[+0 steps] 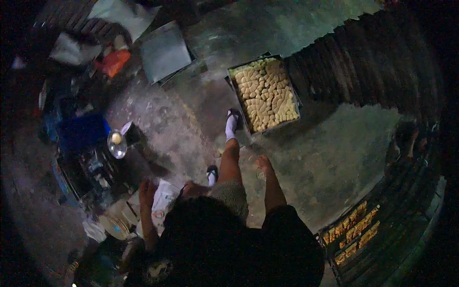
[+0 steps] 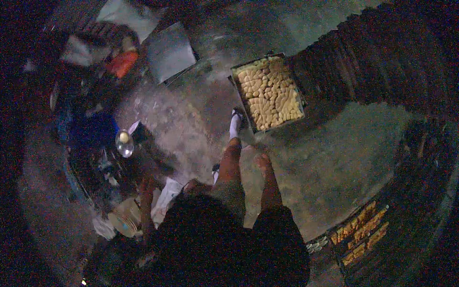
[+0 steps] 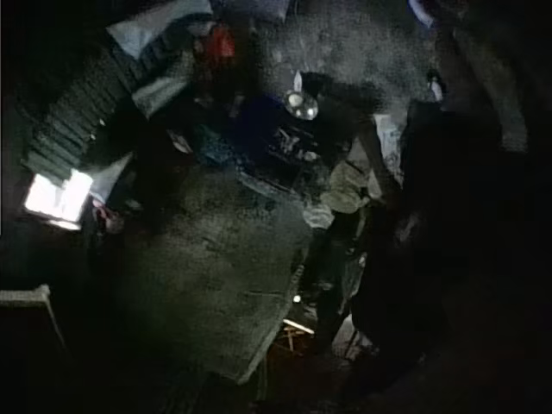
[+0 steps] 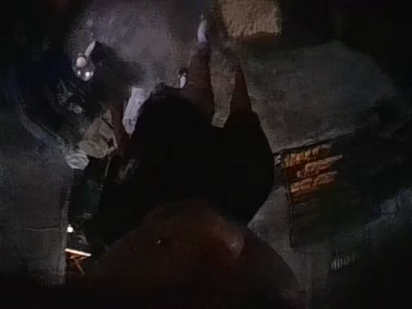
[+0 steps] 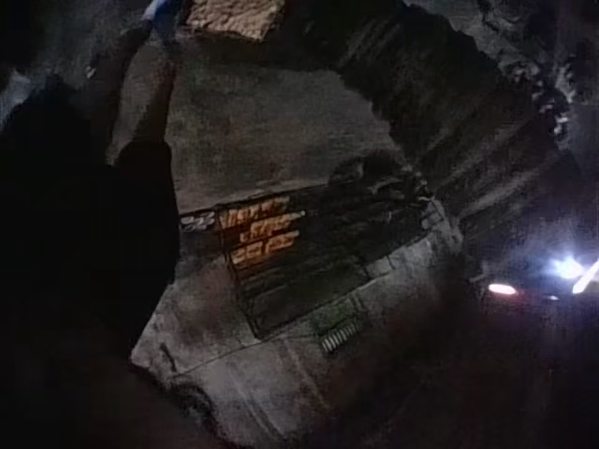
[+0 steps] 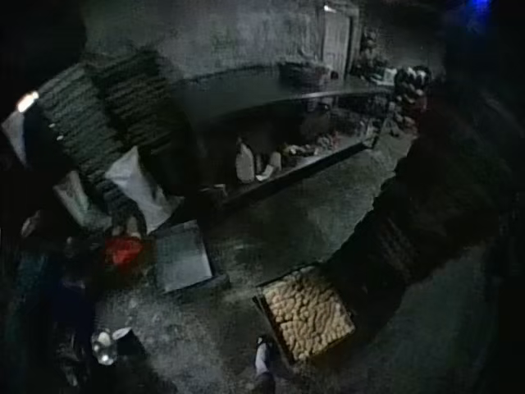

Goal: The person takes a tray of dough portions, fills each portion with a brown paste by hand from a bucket, and places the filled dough into a loaf pan.

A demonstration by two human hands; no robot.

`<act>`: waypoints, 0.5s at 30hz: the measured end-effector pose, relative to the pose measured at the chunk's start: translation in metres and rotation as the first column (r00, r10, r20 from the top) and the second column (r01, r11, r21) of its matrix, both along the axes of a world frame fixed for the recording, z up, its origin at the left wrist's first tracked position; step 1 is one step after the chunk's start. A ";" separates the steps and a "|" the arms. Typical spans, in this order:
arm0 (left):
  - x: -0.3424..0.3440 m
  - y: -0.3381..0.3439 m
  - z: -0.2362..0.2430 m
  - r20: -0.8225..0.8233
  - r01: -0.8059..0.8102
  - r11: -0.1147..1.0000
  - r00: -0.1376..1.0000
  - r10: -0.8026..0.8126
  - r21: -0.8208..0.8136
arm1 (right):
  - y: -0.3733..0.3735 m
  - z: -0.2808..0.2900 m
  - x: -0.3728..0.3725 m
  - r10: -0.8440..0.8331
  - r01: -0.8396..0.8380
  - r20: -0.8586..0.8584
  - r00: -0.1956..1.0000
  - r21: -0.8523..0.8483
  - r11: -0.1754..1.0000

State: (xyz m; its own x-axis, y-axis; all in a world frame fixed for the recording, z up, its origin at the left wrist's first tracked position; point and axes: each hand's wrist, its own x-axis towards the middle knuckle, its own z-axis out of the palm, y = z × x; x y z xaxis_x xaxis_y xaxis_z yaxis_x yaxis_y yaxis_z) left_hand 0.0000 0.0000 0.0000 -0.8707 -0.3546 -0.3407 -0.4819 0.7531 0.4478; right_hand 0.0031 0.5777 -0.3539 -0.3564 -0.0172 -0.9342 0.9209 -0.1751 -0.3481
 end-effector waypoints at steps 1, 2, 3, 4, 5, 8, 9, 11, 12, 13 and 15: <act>-0.004 0.004 0.001 0.003 0.014 0.978 1.000 -0.014 -0.207 | 0.011 -0.038 -0.016 -0.095 0.096 0.018 0.995 -0.076 0.992; -0.002 0.036 0.005 0.146 -0.247 0.967 0.956 0.254 -0.067 | 0.049 -0.084 -0.032 -0.159 0.160 0.023 0.987 -0.151 0.975; -0.001 0.064 0.026 0.340 -0.488 0.873 0.825 0.452 0.024 | 0.090 -0.120 -0.038 -0.227 0.231 0.044 0.973 -0.190 0.954; -0.040 0.035 0.036 0.345 -0.247 0.963 0.899 0.270 -0.109 | 0.082 -0.147 -0.024 -0.338 0.342 0.055 0.940 -0.161 0.926; -0.064 0.018 0.034 0.362 -0.046 0.976 0.924 0.123 -0.215 | 0.081 -0.170 -0.039 -0.389 0.392 0.048 0.920 -0.120 0.912; -0.101 0.054 0.083 0.554 0.091 0.946 0.826 0.104 -0.312 | 0.088 -0.175 -0.117 -0.202 0.186 0.386 0.900 0.080 0.979; -0.131 0.053 0.085 0.502 0.112 0.925 0.860 0.093 -0.363 | 0.074 -0.171 -0.118 -0.377 0.370 0.267 0.887 0.079 0.926; -0.117 0.084 0.109 0.512 0.024 0.910 0.833 0.211 -0.414 | 0.061 -0.170 -0.126 -0.574 0.574 0.049 0.817 0.020 0.818; -0.121 0.088 0.115 0.528 0.001 0.907 0.814 0.243 -0.420 | 0.058 -0.178 -0.128 -0.607 0.604 0.114 0.786 0.063 0.794; -0.144 0.079 0.109 0.555 0.019 0.916 0.800 0.227 -0.402 | 0.060 -0.201 -0.121 -0.671 0.657 0.161 0.724 0.132 0.742; -0.158 0.076 0.114 0.590 0.007 0.919 0.769 0.247 -0.395 | 0.065 -0.231 -0.124 -0.734 0.704 0.229 0.639 0.212 0.678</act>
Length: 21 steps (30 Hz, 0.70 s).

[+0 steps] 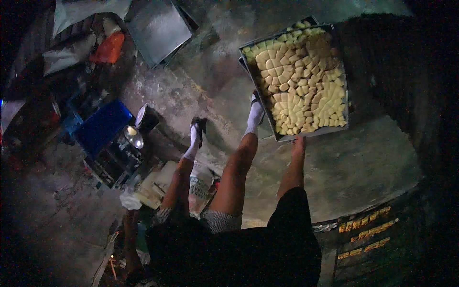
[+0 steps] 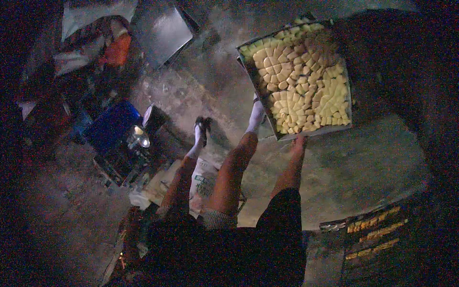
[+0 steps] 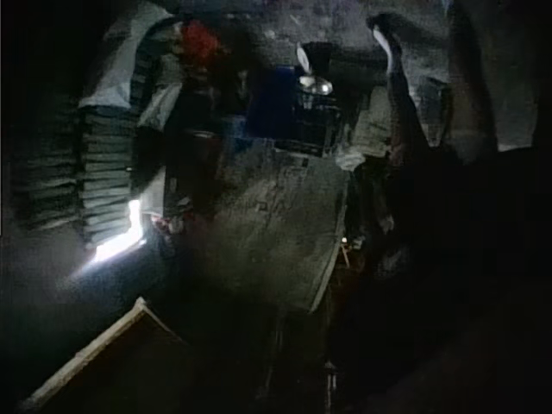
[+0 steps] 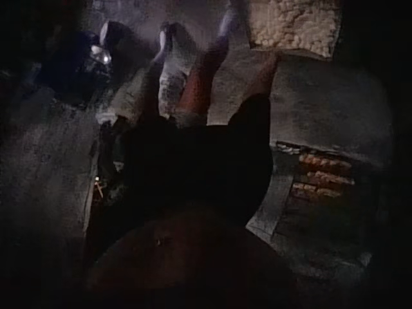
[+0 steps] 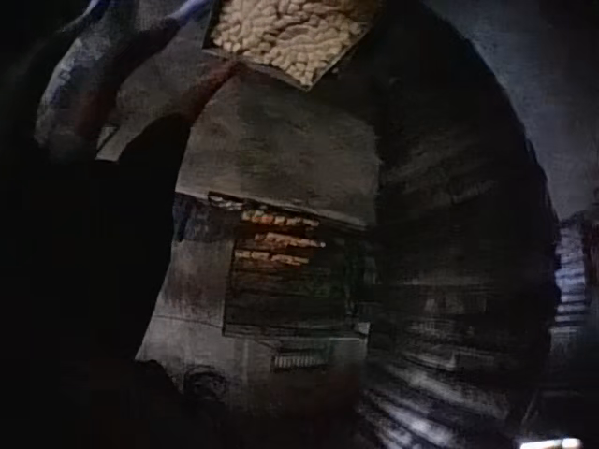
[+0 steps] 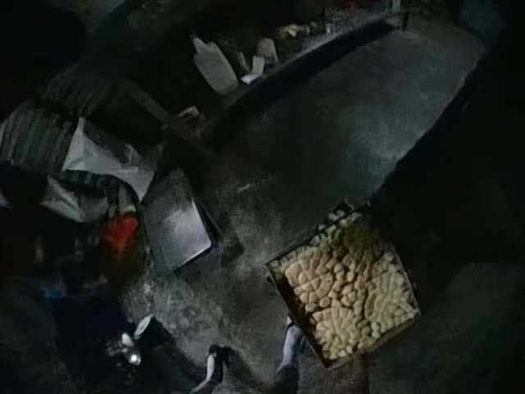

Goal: The person takes a tray of dough portions, fills each portion with a brown paste by hand from a bucket, and places the filled dough into a loaf pan.

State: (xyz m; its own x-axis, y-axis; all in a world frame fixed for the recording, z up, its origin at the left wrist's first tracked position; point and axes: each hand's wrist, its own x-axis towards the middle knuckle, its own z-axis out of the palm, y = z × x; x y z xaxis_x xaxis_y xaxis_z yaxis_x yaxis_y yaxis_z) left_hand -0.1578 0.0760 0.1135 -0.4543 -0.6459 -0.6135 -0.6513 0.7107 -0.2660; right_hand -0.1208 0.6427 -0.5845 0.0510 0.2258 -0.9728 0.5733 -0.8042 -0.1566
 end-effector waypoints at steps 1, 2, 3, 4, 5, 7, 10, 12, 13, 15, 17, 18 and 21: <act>-0.011 -0.004 -0.002 0.008 0.001 1.000 1.000 -0.001 0.002 | -0.003 -0.009 -0.006 -0.045 0.045 0.010 0.999 -0.013 0.999; -0.026 -0.006 0.001 0.022 0.008 1.000 1.000 -0.009 0.008 | -0.004 -0.016 -0.004 -0.087 0.088 0.021 0.996 -0.028 0.996; -0.041 -0.010 0.001 0.030 0.017 1.000 0.999 -0.018 0.018 | -0.002 -0.020 -0.001 -0.115 0.117 0.032 0.993 -0.033 0.993; -0.041 -0.012 0.000 0.031 -0.010 0.999 0.999 0.009 0.036 | 0.004 -0.024 -0.003 -0.113 0.114 0.027 0.993 -0.044 0.993; -0.052 -0.020 -0.001 0.026 -0.008 0.998 1.000 0.006 0.055 | 0.005 -0.020 -0.010 -0.139 0.140 0.029 0.990 -0.029 0.990; -0.072 -0.025 0.007 0.022 -0.025 0.997 0.999 0.023 0.073 | -0.007 0.000 -0.013 -0.129 0.130 0.032 0.991 -0.034 0.991; -0.113 -0.039 -0.008 -0.043 -0.046 0.981 0.998 0.055 0.187 | -0.003 0.034 -0.028 -0.098 0.098 0.015 0.995 -0.013 0.995; -0.131 -0.038 -0.027 -0.102 -0.054 0.966 0.991 0.083 0.254 | 0.001 0.057 -0.045 -0.039 0.039 -0.003 0.999 -0.001 0.999; -0.152 -0.033 -0.048 -0.114 0.005 0.966 0.993 0.025 0.257 | 0.007 0.070 -0.051 -0.019 0.019 -0.005 1.000 0.025 0.999; -0.176 -0.017 -0.074 -0.131 0.102 0.963 0.989 -0.071 0.249 | 0.022 0.101 -0.059 0.110 -0.121 0.165 0.980 0.056 0.991; -0.184 -0.028 -0.091 -0.206 -0.058 0.943 0.970 0.131 0.328 | 0.019 0.126 -0.074 0.152 -0.163 0.210 0.966 0.038 0.986; -0.191 -0.041 -0.112 -0.246 -0.119 0.913 0.942 0.228 0.390 | 0.015 0.138 -0.086 0.160 -0.169 0.208 0.965 0.027 0.985; -0.244 -0.074 -0.167 -0.254 -0.067 0.818 0.933 0.253 0.572 | -0.002 0.167 -0.109 0.161 -0.164 0.225 0.961 -0.004 0.986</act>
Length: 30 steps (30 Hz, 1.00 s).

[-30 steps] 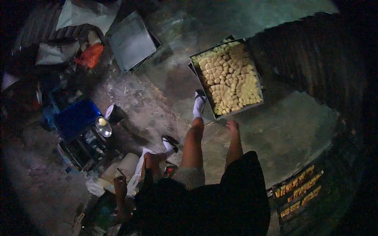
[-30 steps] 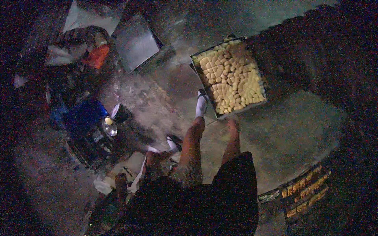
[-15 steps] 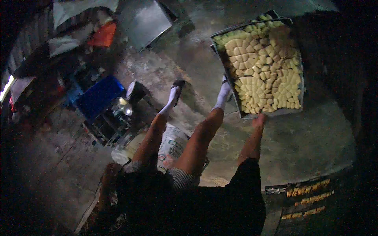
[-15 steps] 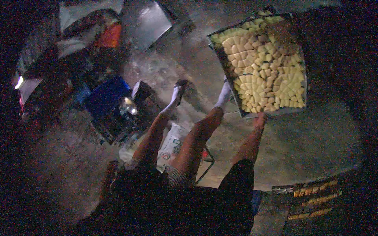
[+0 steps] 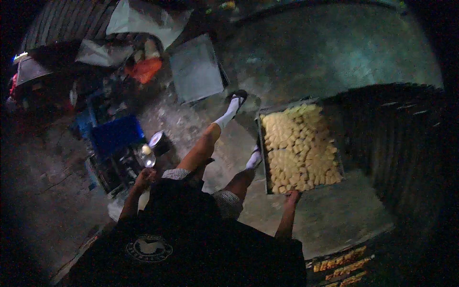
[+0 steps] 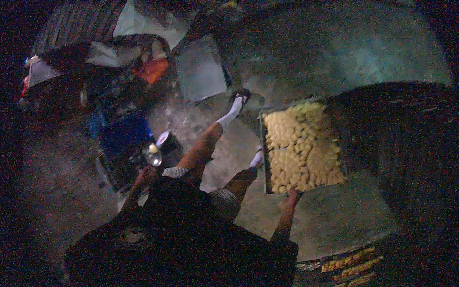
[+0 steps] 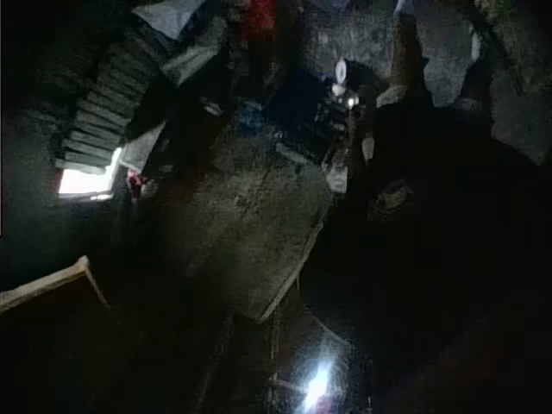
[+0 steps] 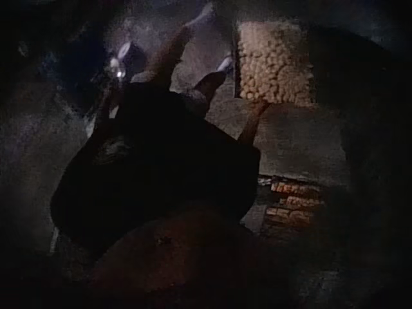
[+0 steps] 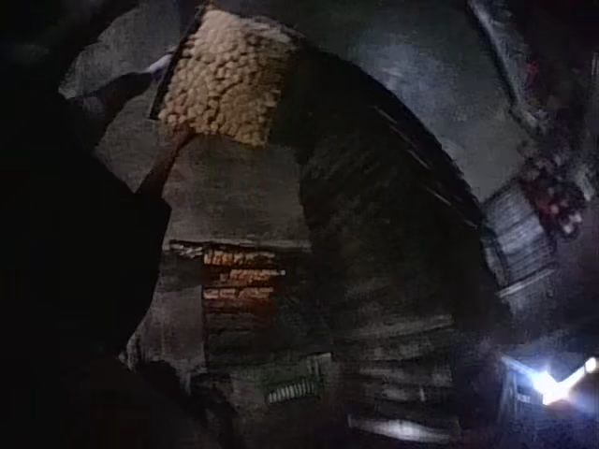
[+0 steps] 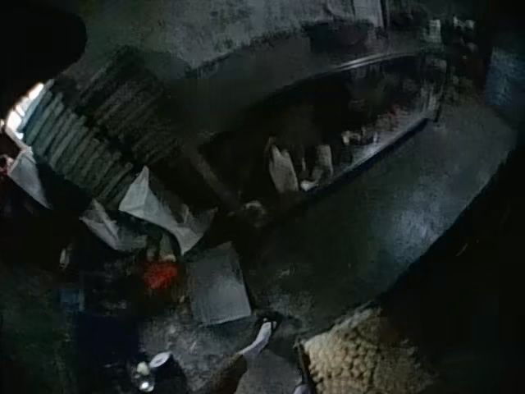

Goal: The person takes a tray of dough portions, fills each portion with a brown paste by hand from a bucket, and places the filled dough into a loaf pan.

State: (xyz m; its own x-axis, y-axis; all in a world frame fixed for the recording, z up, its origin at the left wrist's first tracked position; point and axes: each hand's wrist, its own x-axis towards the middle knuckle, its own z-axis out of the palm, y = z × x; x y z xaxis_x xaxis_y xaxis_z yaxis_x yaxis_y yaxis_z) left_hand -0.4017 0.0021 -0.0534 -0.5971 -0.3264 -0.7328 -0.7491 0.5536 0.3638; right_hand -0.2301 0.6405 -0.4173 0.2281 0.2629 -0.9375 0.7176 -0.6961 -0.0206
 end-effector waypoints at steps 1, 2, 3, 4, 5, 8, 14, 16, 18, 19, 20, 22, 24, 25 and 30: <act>0.008 0.001 -0.020 -0.039 -0.022 0.995 0.999 0.026 0.100 | 0.005 0.015 -0.019 0.053 -0.052 0.021 0.998 -0.016 0.999; -0.024 0.001 -0.037 -0.047 0.037 0.991 0.998 -0.031 0.130 | 0.002 0.026 -0.031 0.033 -0.033 0.056 0.998 0.005 0.999; -0.014 0.013 -0.048 -0.013 0.031 0.993 0.999 -0.029 0.111 | 0.015 0.047 -0.055 0.090 -0.092 0.113 0.990 0.015 0.996; -0.034 0.022 -0.074 -0.018 0.087 0.992 0.996 -0.085 0.097 | 0.025 0.080 -0.088 0.111 -0.113 0.044 0.993 0.058 0.992; -0.084 0.028 -0.095 -0.035 0.206 0.978 0.978 -0.204 0.044 | 0.015 0.102 -0.136 0.082 -0.074 -0.073 0.994 0.102 0.992; -0.176 0.075 -0.123 0.003 0.305 0.952 0.952 -0.306 0.006 | 0.044 0.166 -0.230 0.187 -0.164 -0.188 0.964 0.135 0.977; -0.266 0.129 -0.196 -0.011 -0.216 0.816 0.965 0.262 0.536 | 0.082 0.299 -0.285 0.367 -0.302 -0.304 0.879 0.241 0.922; -0.284 0.183 -0.217 0.072 -0.311 0.711 0.936 0.346 0.631 | 0.115 0.350 -0.272 0.413 -0.305 -0.315 0.855 0.338 0.890; -0.298 0.164 -0.167 0.256 -0.370 0.430 0.919 0.301 0.824 | 0.125 0.387 -0.243 0.406 -0.253 -0.341 0.848 0.414 0.875; -0.328 0.160 -0.137 0.300 -0.379 0.378 0.920 0.254 0.844 | 0.128 0.403 -0.233 0.390 -0.217 -0.348 0.853 0.444 0.870; -0.370 0.169 -0.112 0.337 -0.385 0.329 0.921 0.195 0.862 | 0.130 0.424 -0.224 0.361 -0.169 -0.343 0.867 0.479 0.861; -0.435 0.192 -0.066 0.348 -0.365 0.259 0.931 0.112 0.894 | 0.143 0.445 -0.223 0.361 -0.125 -0.360 0.860 0.537 0.835; -0.503 0.228 -0.017 0.298 -0.289 0.254 0.954 0.003 0.923 | 0.140 0.442 -0.222 0.325 -0.040 -0.422 0.846 0.557 0.830; -0.521 0.242 0.014 0.256 -0.240 0.246 0.966 -0.035 0.939 | 0.139 0.433 -0.227 0.330 -0.007 -0.471 0.818 0.565 0.825; -0.500 0.285 0.107 -0.088 0.192 0.572 0.975 -0.205 0.797 | 0.110 0.363 -0.237 0.294 0.076 -0.610 0.736 0.505 0.860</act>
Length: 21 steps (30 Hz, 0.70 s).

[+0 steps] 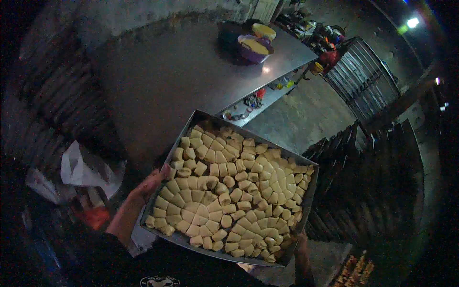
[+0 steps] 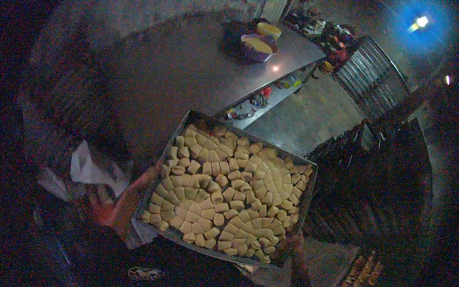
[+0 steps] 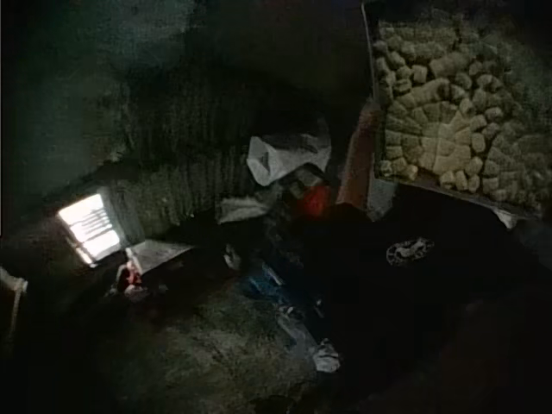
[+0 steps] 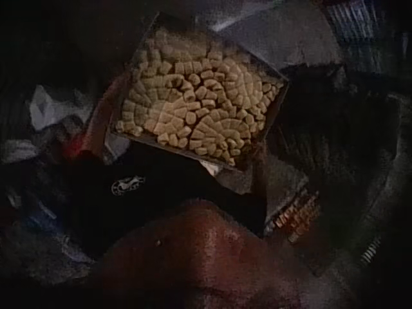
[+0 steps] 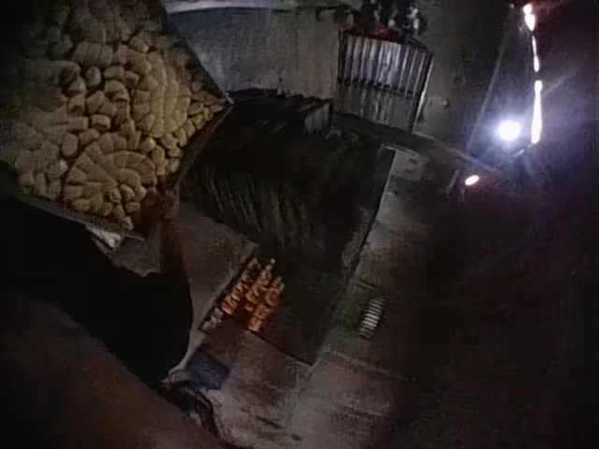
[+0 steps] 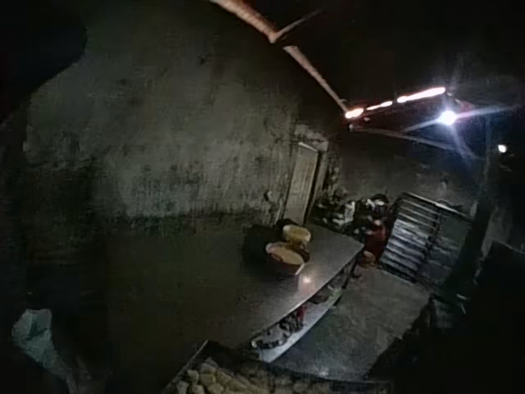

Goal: The person takes a tray of dough portions, fills each portion with a brown paste by hand from a bucket, and places the filled dough into a loaf pan.

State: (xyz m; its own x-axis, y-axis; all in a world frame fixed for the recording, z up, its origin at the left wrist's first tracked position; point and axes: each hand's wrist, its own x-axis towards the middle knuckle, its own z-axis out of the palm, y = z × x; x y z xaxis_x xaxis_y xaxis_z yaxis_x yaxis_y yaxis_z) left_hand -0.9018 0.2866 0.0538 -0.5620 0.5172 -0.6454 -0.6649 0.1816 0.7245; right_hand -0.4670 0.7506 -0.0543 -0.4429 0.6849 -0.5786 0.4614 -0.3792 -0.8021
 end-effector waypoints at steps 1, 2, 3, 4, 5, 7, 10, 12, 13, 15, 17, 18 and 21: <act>0.004 0.013 0.033 -0.195 0.046 0.987 0.978 -0.076 -0.151 | -0.012 -0.004 0.002 -0.024 0.024 -0.022 0.999 -0.014 1.000; 0.007 0.020 0.052 -0.364 0.043 0.955 0.919 -0.154 -0.294 | -0.022 -0.006 0.001 -0.039 0.039 -0.030 0.999 -0.019 0.999; 0.004 0.016 0.052 -0.395 0.067 0.903 0.884 -0.251 -0.424 | -0.032 -0.010 -0.002 -0.055 0.054 -0.052 0.997 -0.027 0.998; -0.003 0.009 0.050 -0.411 0.076 0.833 0.843 -0.347 -0.548 | -0.042 -0.014 -0.008 -0.068 0.066 -0.059 0.996 -0.035 0.997; -0.007 0.006 0.049 -0.421 0.057 0.748 0.797 -0.433 -0.662 | -0.053 -0.015 -0.008 -0.082 0.079 -0.075 0.994 -0.045 0.996; -0.019 -0.017 -0.005 -0.602 -0.003 0.823 0.683 -0.413 -0.568 | -0.063 -0.022 -0.016 -0.085 0.081 -0.091 0.992 -0.051 0.995; -0.014 -0.010 -0.036 -0.668 -0.067 0.868 0.668 -0.327 -0.492 | -0.078 -0.022 -0.028 -0.125 0.119 -0.107 0.986 -0.059 0.991; -0.018 0.001 -0.021 -0.652 -0.061 0.843 0.664 -0.366 -0.535 | -0.088 -0.019 -0.035 -0.143 0.136 -0.100 0.985 -0.078 0.988; -0.019 0.013 -0.001 -0.665 -0.034 0.825 0.611 -0.429 -0.564 | -0.095 -0.016 -0.035 -0.173 0.166 -0.119 0.978 -0.066 0.984; -0.021 0.018 0.025 -0.696 -0.018 0.834 0.561 -0.448 -0.551 | -0.103 -0.009 -0.040 -0.185 0.178 -0.090 0.979 -0.072 0.981; -0.023 0.029 0.034 -0.737 0.016 0.905 0.574 -0.357 -0.426 | -0.112 -0.005 -0.029 -0.218 0.215 -0.083 0.972 -0.045 0.976; -0.024 0.033 0.030 -0.729 0.033 0.929 0.610 -0.310 -0.368 | -0.118 0.000 -0.028 -0.232 0.230 -0.085 0.969 -0.041 0.972; -0.041 0.034 0.015 -0.648 0.082 0.942 0.706 -0.286 -0.326 | -0.129 0.006 -0.021 -0.246 0.246 -0.086 0.965 -0.013 0.969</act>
State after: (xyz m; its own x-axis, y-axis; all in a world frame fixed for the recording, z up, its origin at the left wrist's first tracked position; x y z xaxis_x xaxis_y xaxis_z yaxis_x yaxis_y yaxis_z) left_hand -0.9426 0.3207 0.0685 -0.8082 0.5337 -0.2489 0.0548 0.4890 0.8706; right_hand -0.4882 0.6212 -0.0484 -0.3093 0.7780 -0.5468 0.2826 -0.4738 -0.8340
